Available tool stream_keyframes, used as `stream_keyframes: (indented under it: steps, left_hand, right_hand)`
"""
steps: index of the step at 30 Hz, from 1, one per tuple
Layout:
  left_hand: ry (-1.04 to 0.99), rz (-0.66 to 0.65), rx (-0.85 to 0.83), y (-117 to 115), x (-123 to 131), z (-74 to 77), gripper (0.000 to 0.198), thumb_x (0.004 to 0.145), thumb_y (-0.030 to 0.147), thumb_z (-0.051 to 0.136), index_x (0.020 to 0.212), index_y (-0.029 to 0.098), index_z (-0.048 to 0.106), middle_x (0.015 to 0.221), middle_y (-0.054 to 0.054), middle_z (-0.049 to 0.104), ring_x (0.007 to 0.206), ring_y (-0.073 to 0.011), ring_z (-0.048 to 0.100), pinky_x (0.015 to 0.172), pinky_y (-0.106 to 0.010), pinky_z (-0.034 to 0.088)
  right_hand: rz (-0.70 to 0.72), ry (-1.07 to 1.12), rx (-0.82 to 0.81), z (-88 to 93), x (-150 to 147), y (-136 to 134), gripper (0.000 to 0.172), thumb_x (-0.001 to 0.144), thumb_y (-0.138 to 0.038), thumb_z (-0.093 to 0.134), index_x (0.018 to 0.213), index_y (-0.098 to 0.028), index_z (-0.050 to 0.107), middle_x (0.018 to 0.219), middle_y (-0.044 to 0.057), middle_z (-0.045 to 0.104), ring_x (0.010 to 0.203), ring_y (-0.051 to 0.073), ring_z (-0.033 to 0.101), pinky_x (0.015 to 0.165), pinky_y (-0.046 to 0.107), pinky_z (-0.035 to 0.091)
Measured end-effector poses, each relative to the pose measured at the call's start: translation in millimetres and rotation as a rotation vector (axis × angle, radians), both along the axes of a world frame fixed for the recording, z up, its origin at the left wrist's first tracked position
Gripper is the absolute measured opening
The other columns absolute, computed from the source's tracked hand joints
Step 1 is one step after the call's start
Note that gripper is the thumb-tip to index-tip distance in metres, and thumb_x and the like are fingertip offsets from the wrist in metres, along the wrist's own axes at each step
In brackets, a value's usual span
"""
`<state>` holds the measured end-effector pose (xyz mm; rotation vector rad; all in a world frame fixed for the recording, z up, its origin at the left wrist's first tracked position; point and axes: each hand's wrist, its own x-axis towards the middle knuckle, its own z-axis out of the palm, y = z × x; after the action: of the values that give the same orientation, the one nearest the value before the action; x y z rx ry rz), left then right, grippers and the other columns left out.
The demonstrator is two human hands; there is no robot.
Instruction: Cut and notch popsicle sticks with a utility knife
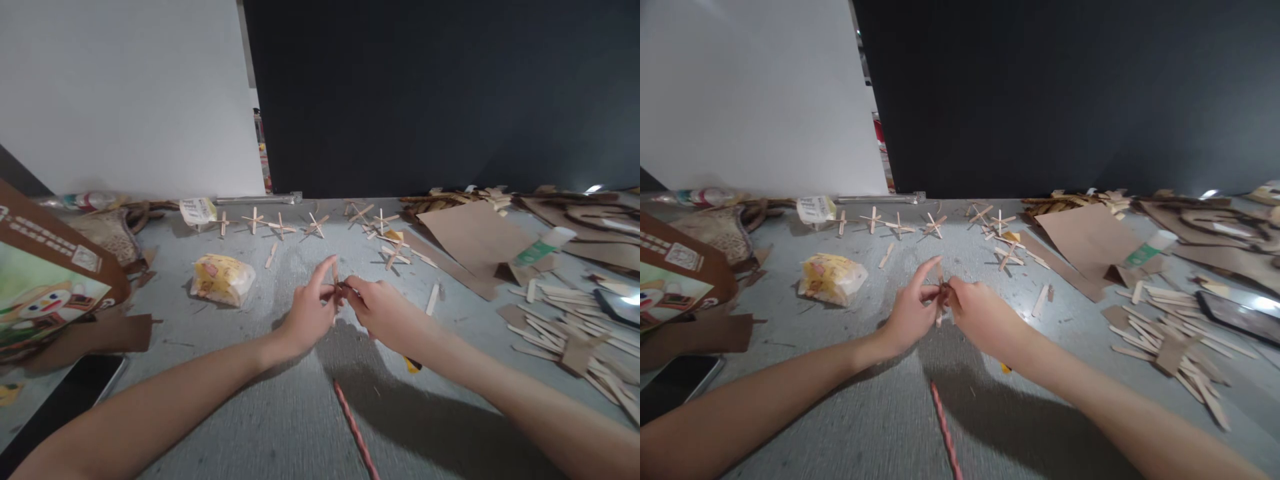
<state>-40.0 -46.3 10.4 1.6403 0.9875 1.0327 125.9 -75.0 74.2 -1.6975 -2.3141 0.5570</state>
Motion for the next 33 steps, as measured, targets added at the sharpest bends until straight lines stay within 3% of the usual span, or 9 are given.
stream_keyframes:
  steps: [5,10,16,22,33]
  left_hand:
    - [-0.113,-0.040,-0.086,5.4,1.1,-0.6,0.067,0.090,0.021,0.063,0.155,0.026,0.047,0.071,0.004,0.069,0.053,-0.0102,0.056,0.049,-0.018,0.044]
    - [-0.204,-0.059,-0.173,8.8,2.7,4.0,0.066,0.085,0.016,0.065,0.148,0.025,0.049,0.068,0.004,0.068,0.060,-0.0131,0.063,0.054,-0.018,0.049]
    - [-0.155,-0.021,-0.135,6.7,2.1,1.1,0.065,0.089,0.017,0.065,0.151,0.027,0.050,0.072,0.003,0.071,0.062,-0.0125,0.064,0.055,-0.018,0.048]
    - [-0.073,-0.020,-0.095,5.0,0.5,-4.4,0.069,0.095,0.028,0.065,0.161,0.027,0.043,0.073,0.003,0.072,0.047,-0.0092,0.053,0.046,-0.019,0.043]
    - [-0.132,-0.044,-0.119,5.7,2.3,4.8,0.066,0.091,0.024,0.067,0.155,0.025,0.049,0.071,0.002,0.071,0.055,-0.0111,0.058,0.056,-0.021,0.048]
  right_hand:
    - [0.017,0.123,-0.067,-0.5,4.2,3.9,0.025,0.103,-0.009,0.037,0.088,-0.021,0.052,0.059,-0.004,0.054,0.047,0.010,0.046,0.055,0.029,0.021]
    - [0.047,0.153,-0.060,2.0,7.0,4.3,0.026,0.102,-0.011,0.037,0.083,-0.022,0.052,0.055,-0.004,0.053,0.046,0.011,0.046,0.057,0.030,0.022]
    - [0.097,0.146,0.037,-5.4,11.8,6.1,0.028,0.101,-0.013,0.038,0.084,-0.021,0.060,0.056,-0.002,0.053,0.048,0.012,0.046,0.059,0.030,0.025]
    - [0.137,0.112,0.129,-17.3,14.5,10.0,0.024,0.101,-0.017,0.043,0.092,-0.020,0.065,0.059,-0.002,0.054,0.048,0.012,0.046,0.057,0.030,0.025]
    - [0.098,0.114,0.007,-3.5,12.5,9.1,0.029,0.101,-0.011,0.037,0.084,-0.020,0.058,0.057,-0.004,0.051,0.046,0.010,0.042,0.058,0.030,0.023]
